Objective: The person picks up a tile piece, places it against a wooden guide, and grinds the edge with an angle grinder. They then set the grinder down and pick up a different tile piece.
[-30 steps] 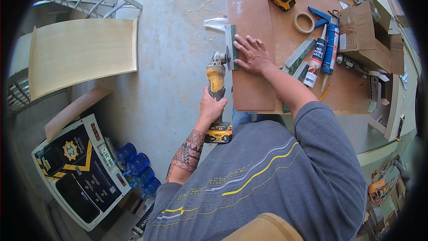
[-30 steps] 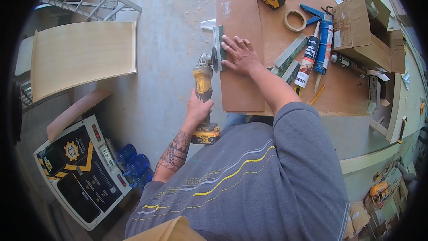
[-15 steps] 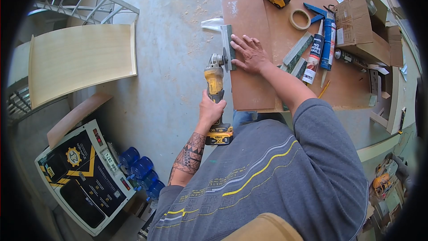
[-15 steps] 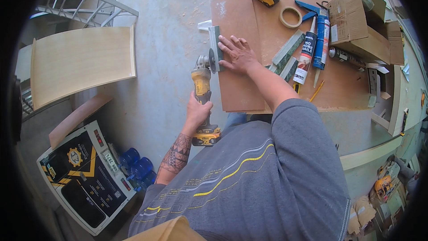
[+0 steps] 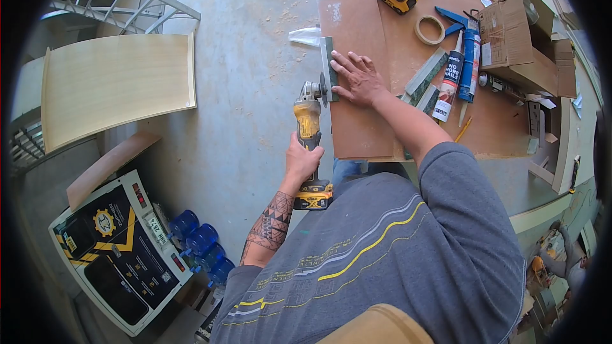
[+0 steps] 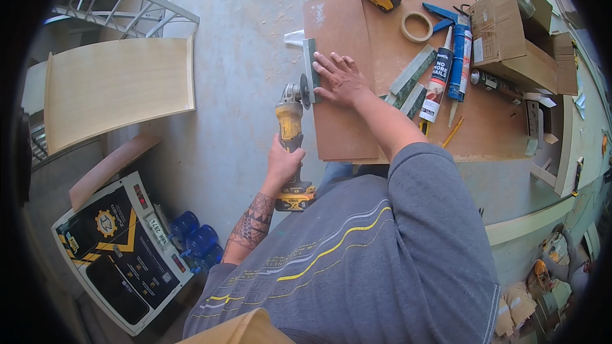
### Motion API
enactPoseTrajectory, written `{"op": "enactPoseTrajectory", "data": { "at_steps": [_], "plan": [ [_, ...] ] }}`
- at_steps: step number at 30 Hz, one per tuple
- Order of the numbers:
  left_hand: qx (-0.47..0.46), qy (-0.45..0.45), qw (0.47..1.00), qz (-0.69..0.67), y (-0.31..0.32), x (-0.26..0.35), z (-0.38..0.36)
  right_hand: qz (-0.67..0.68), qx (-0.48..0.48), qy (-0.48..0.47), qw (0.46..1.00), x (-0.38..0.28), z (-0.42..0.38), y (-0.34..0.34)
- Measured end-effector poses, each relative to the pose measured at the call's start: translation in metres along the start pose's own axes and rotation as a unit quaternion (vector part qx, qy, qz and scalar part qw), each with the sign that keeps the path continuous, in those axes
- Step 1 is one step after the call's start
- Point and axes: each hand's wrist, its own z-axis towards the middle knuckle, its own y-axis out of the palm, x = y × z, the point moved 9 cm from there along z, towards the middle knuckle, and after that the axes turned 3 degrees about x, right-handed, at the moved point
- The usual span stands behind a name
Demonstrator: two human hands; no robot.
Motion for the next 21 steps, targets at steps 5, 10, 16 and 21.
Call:
{"op": "enactPoseTrajectory", "data": {
  "at_steps": [5, 10, 16, 21],
  "plan": [
    [0.008, 0.008, 1.000, -0.022, 0.003, 0.001, -0.005, 0.002, 0.014, -0.002, 1.000, 0.000, -0.001, -0.003],
    [-0.005, -0.019, 0.999, -0.042, 0.004, 0.003, -0.009, -0.014, 0.059, -0.021, 0.998, 0.001, -0.002, 0.000],
    [0.001, 0.006, 0.997, -0.083, 0.008, -0.015, -0.006, -0.043, 0.099, -0.031, 0.994, 0.007, 0.001, 0.008],
    [0.026, 0.021, 0.987, -0.154, -0.006, -0.029, -0.006, -0.002, 0.065, 0.015, 0.998, -0.004, 0.004, 0.000]
  ]
}}
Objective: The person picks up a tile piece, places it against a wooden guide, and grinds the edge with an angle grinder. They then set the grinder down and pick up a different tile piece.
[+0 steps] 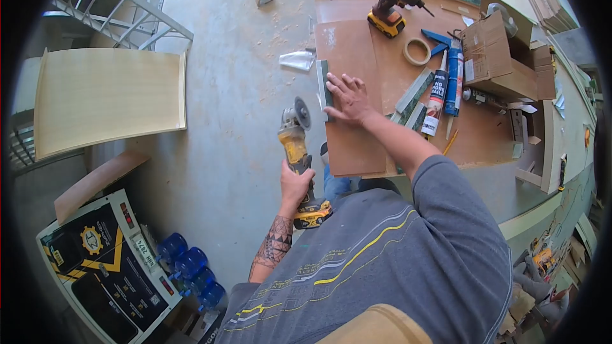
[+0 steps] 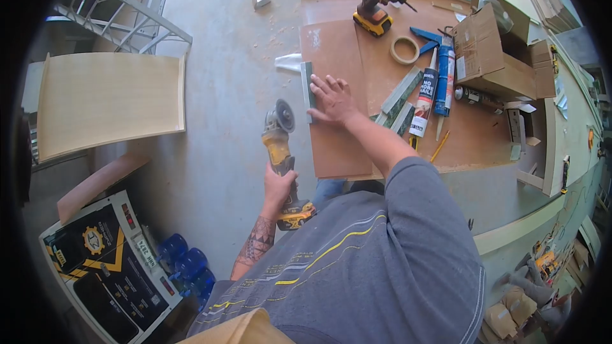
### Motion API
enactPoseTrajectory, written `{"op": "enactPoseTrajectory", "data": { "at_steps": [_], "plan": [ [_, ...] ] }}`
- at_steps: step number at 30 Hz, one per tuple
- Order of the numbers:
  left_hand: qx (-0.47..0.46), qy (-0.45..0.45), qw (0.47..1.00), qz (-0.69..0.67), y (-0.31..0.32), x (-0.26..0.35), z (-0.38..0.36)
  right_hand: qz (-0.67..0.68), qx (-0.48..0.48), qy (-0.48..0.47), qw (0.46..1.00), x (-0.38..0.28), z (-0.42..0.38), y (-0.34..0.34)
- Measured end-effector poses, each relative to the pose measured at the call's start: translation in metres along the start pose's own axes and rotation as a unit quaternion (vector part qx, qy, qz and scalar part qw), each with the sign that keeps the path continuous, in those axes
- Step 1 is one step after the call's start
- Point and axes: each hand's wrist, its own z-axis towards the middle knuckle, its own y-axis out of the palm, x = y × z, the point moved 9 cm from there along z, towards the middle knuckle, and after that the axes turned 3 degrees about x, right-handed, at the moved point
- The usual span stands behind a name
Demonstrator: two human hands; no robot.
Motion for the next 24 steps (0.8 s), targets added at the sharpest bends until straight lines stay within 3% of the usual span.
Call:
{"op": "enactPoseTrajectory", "data": {
  "at_steps": [1, 2, 4, 8, 14, 17, 24],
  "plan": [
    [0.013, -0.007, 1.000, -0.019, -0.007, -0.002, 0.001, 0.010, 0.068, -0.002, 0.998, -0.013, 0.001, -0.013],
    [0.024, -0.019, 0.999, -0.038, -0.015, -0.006, -0.001, 0.003, 0.068, -0.003, 0.998, -0.028, 0.002, -0.012],
    [0.029, -0.010, 0.998, -0.047, -0.028, -0.019, 0.006, 0.032, 0.057, 0.141, 0.988, -0.036, 0.009, -0.017],
    [0.043, -0.025, 0.994, -0.101, -0.060, -0.035, 0.015, 0.074, 0.032, 0.260, 0.962, -0.038, 0.019, 0.004],
    [0.040, -0.040, 0.992, -0.115, -0.091, -0.045, 0.024, 0.300, 0.150, 0.396, 0.855, 0.013, 0.018, 0.008],
    [0.031, -0.070, 0.993, -0.094, -0.099, -0.053, 0.032, 0.244, 0.181, 0.421, 0.855, 0.046, 0.034, -0.001],
    [-0.003, -0.032, 0.996, -0.082, -0.109, -0.042, 0.056, 0.072, 0.257, 0.429, 0.863, 0.124, 0.112, -0.064]
  ]
}}
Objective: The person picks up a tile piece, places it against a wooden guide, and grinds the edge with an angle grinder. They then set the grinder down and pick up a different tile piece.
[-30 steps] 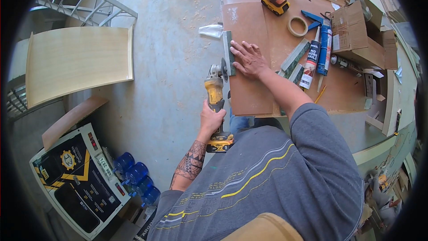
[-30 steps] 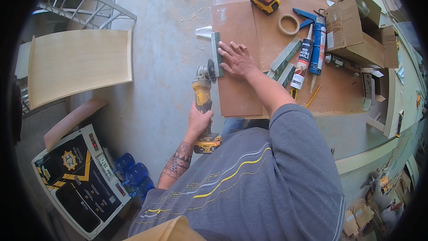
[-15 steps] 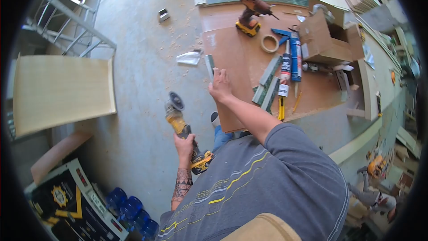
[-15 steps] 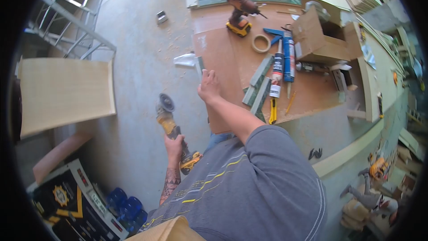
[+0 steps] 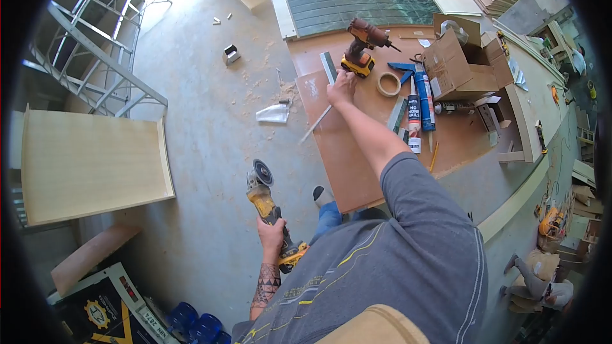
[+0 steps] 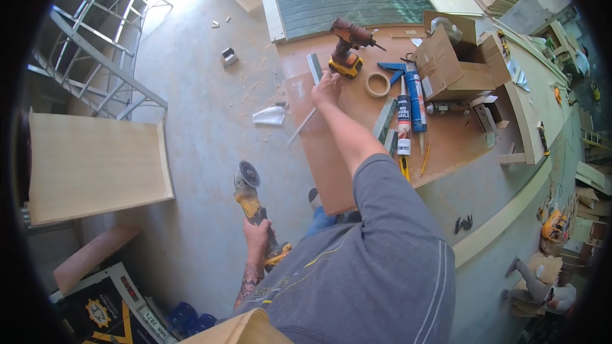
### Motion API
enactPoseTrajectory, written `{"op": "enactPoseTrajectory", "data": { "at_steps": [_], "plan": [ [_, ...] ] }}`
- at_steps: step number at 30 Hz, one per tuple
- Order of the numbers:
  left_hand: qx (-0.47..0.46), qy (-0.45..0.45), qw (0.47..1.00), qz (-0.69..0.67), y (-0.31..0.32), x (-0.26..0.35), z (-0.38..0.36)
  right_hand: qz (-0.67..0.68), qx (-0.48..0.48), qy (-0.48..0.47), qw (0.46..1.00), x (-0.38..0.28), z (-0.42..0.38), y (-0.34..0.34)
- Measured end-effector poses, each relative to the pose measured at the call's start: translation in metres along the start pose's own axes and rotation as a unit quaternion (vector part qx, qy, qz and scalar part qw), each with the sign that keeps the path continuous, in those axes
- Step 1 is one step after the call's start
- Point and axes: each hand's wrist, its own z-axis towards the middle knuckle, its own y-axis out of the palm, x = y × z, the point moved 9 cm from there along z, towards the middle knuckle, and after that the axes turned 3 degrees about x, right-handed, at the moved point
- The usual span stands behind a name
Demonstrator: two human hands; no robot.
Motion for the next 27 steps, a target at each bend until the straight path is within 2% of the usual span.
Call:
{"op": "enactPoseTrajectory", "data": {
  "at_steps": [2, 4, 6, 8, 9, 11, 12, 14, 16, 18, 22, 24, 26, 27],
  "plan": [
    [-0.015, -0.001, 1.000, -0.001, -0.002, 0.000, 0.006, -0.020, 0.004, -0.020, 1.000, -0.008, 0.012, -0.002],
    [-0.022, -0.004, 1.000, 0.009, -0.001, 0.003, 0.011, -0.104, -0.042, -0.029, 0.993, -0.004, 0.019, 0.012],
    [-0.030, -0.006, 1.000, 0.007, 0.003, 0.009, 0.014, -0.104, -0.032, -0.033, 0.994, 0.005, 0.001, 0.004],
    [-0.032, -0.010, 0.999, 0.006, 0.002, 0.011, 0.016, -0.078, -0.009, -0.177, 0.981, -0.015, -0.033, -0.007],
    [-0.033, -0.003, 0.999, 0.008, 0.002, 0.011, 0.018, -0.083, -0.009, -0.170, 0.982, -0.005, -0.046, -0.012],
    [-0.045, 0.006, 0.999, 0.013, 0.006, 0.013, 0.020, -0.163, -0.152, -0.320, 0.921, 0.001, -0.078, 0.010],
    [-0.041, -0.003, 0.999, 0.009, 0.005, 0.011, 0.020, -0.172, -0.146, -0.307, 0.925, 0.017, -0.075, 0.013],
    [-0.065, -0.013, 0.998, 0.024, 0.011, 0.013, 0.017, -0.081, 0.005, -0.389, 0.918, 0.024, -0.086, 0.003],
    [-0.047, -0.003, 0.999, 0.009, 0.012, 0.018, 0.017, -0.100, -0.018, -0.390, 0.915, 0.027, -0.076, 0.005],
    [-0.057, -0.008, 0.998, 0.010, 0.014, 0.008, 0.019, -0.105, -0.121, -0.352, 0.922, 0.025, -0.065, 0.009],
    [-0.037, -0.011, 0.999, 0.006, 0.021, 0.007, 0.008, -0.022, -0.104, -0.295, 0.950, 0.025, -0.053, -0.021],
    [-0.034, -0.003, 0.999, -0.003, 0.029, 0.005, 0.000, 0.013, -0.210, -0.120, 0.970, 0.043, -0.037, -0.007],
    [-0.015, -0.009, 1.000, -0.001, 0.034, 0.013, -0.015, 0.041, -0.257, -0.050, 0.964, 0.044, -0.031, -0.002],
    [-0.008, -0.011, 1.000, 0.002, 0.036, 0.013, -0.020, 0.072, -0.241, -0.071, 0.965, 0.044, -0.034, -0.007]
  ]
}}
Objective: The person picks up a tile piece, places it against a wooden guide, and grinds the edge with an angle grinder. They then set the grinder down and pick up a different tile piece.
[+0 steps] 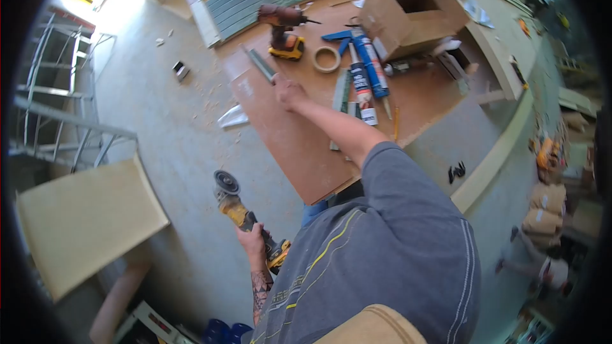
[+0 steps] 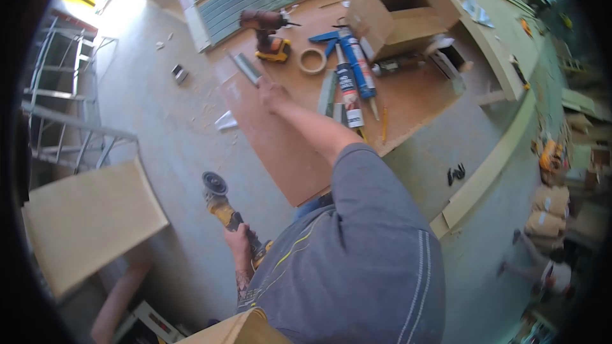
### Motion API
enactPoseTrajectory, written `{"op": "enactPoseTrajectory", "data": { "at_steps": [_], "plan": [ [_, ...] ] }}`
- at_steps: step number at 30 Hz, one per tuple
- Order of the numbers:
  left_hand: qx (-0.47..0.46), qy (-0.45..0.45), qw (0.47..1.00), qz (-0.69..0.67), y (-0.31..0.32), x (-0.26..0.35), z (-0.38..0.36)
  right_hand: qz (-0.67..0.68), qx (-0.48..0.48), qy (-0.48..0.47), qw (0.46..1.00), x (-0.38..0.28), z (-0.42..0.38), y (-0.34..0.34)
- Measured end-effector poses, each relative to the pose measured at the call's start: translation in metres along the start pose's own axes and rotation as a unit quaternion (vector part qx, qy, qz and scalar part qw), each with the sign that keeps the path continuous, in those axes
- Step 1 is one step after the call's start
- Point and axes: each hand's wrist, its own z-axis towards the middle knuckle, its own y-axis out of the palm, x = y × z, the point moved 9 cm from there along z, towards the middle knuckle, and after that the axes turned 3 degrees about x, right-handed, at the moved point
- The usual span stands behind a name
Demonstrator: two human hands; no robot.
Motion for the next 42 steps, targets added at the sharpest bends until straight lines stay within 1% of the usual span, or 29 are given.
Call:
{"op": "enactPoseTrajectory", "data": {
  "at_steps": [1, 2, 4, 6, 7, 8, 9, 10, 12, 13, 14, 16, 17, 18, 19, 21, 22, 24, 25, 27, 28, 29, 33, 35, 36, 37, 39, 41, 42],
  "plan": [
    [0.003, -0.001, 1.000, 0.003, 0.004, -0.001, -0.003, 0.024, 0.020, -0.028, 0.999, -0.005, -0.001, -0.001],
    [0.019, 0.002, 1.000, 0.002, 0.005, 0.000, -0.006, 0.033, 0.012, -0.038, 0.999, -0.021, -0.008, 0.006],
    [0.018, 0.000, 1.000, -0.024, 0.021, -0.009, -0.011, -0.136, 0.063, -0.070, 0.986, -0.036, -0.047, 0.011],
    [0.021, -0.008, 0.999, -0.033, 0.029, -0.011, -0.020, -0.096, 0.003, -0.019, 0.995, -0.041, -0.064, 0.033],
    [0.024, -0.016, 0.999, -0.041, 0.032, -0.011, -0.023, -0.095, 0.002, -0.020, 0.995, -0.038, -0.066, 0.042],
    [0.026, -0.016, 0.999, -0.041, 0.036, -0.012, -0.025, 0.050, -0.083, 0.001, 0.995, -0.031, -0.072, 0.067],
    [0.026, -0.020, 0.998, -0.048, 0.039, -0.014, -0.027, 0.194, -0.167, 0.022, 0.966, -0.032, -0.084, 0.084],
    [0.027, -0.025, 0.998, -0.055, 0.041, -0.016, -0.030, 0.196, -0.170, 0.021, 0.966, -0.028, -0.093, 0.086],
    [0.033, -0.022, 0.998, -0.050, 0.046, -0.015, -0.036, 0.211, -0.052, -0.004, 0.976, -0.019, -0.103, 0.060],
    [0.035, -0.019, 0.998, -0.044, 0.049, -0.014, -0.040, 0.138, 0.040, -0.017, 0.989, -0.009, -0.109, 0.027],
    [0.043, -0.020, 0.998, -0.048, 0.050, -0.011, -0.045, 0.065, 0.131, -0.031, 0.989, 0.001, -0.119, -0.011],
    [0.048, 0.007, 0.998, -0.043, 0.058, -0.002, -0.057, -0.080, 0.209, 0.079, 0.971, 0.043, -0.132, -0.064],
    [0.061, 0.006, 0.997, -0.049, 0.060, -0.004, -0.061, -0.087, 0.209, 0.127, 0.966, 0.061, -0.138, -0.081],
    [0.058, 0.013, 0.998, -0.037, 0.062, -0.003, -0.066, -0.136, 0.186, 0.150, 0.961, 0.081, -0.136, -0.086],
    [0.058, 0.022, 0.998, -0.026, 0.065, -0.001, -0.070, -0.147, 0.219, 0.171, 0.949, 0.096, -0.135, -0.089],
    [0.082, 0.022, 0.996, -0.037, 0.070, 0.003, -0.082, -0.160, 0.167, 0.177, 0.957, 0.105, -0.124, -0.088],
    [0.083, 0.020, 0.996, -0.019, 0.075, 0.008, -0.089, -0.157, 0.158, 0.163, 0.961, 0.110, -0.115, -0.079],
    [0.086, 0.016, 0.996, -0.004, 0.084, 0.013, -0.103, -0.228, 0.167, 0.202, 0.938, 0.116, -0.105, -0.073],
    [0.099, 0.015, 0.995, -0.008, 0.085, 0.012, -0.109, -0.225, 0.161, 0.191, 0.942, 0.112, -0.099, -0.072],
    [0.098, 0.022, 0.995, -0.013, 0.090, 0.011, -0.119, -0.177, 0.120, 0.257, 0.942, 0.117, -0.095, -0.072],
    [0.100, 0.014, 0.995, -0.011, 0.091, 0.009, -0.123, -0.164, 0.117, 0.267, 0.942, 0.113, -0.096, -0.076],
    [0.108, 0.015, 0.994, -0.016, 0.090, 0.008, -0.128, -0.163, 0.114, 0.259, 0.945, 0.106, -0.096, -0.080],
    [0.112, 0.005, 0.994, -0.002, 0.084, -0.002, -0.135, -0.089, 0.163, 0.242, 0.952, 0.089, -0.118, -0.091],
    [0.114, 0.003, 0.993, -0.009, 0.079, -0.011, -0.135, -0.056, 0.150, 0.191, 0.968, 0.070, -0.136, -0.083],
    [0.120, 0.007, 0.993, 0.000, 0.075, -0.016, -0.135, -0.055, 0.138, 0.149, 0.978, 0.059, -0.146, -0.070],
    [0.126, 0.010, 0.992, 0.009, 0.072, -0.018, -0.136, -0.057, 0.135, 0.146, 0.978, 0.051, -0.156, -0.057],
    [0.124, 0.004, 0.992, -0.003, 0.067, -0.025, -0.138, -0.035, 0.062, 0.051, 0.996, 0.017, -0.170, -0.011],
    [0.126, -0.007, 0.992, -0.012, 0.062, -0.034, -0.146, -0.004, 0.025, -0.001, 1.000, -0.013, -0.177, 0.029],
    [0.124, -0.007, 0.992, -0.020, 0.060, -0.041, -0.146, -0.006, 0.023, -0.006, 1.000, -0.028, -0.178, 0.045]
  ]
}}
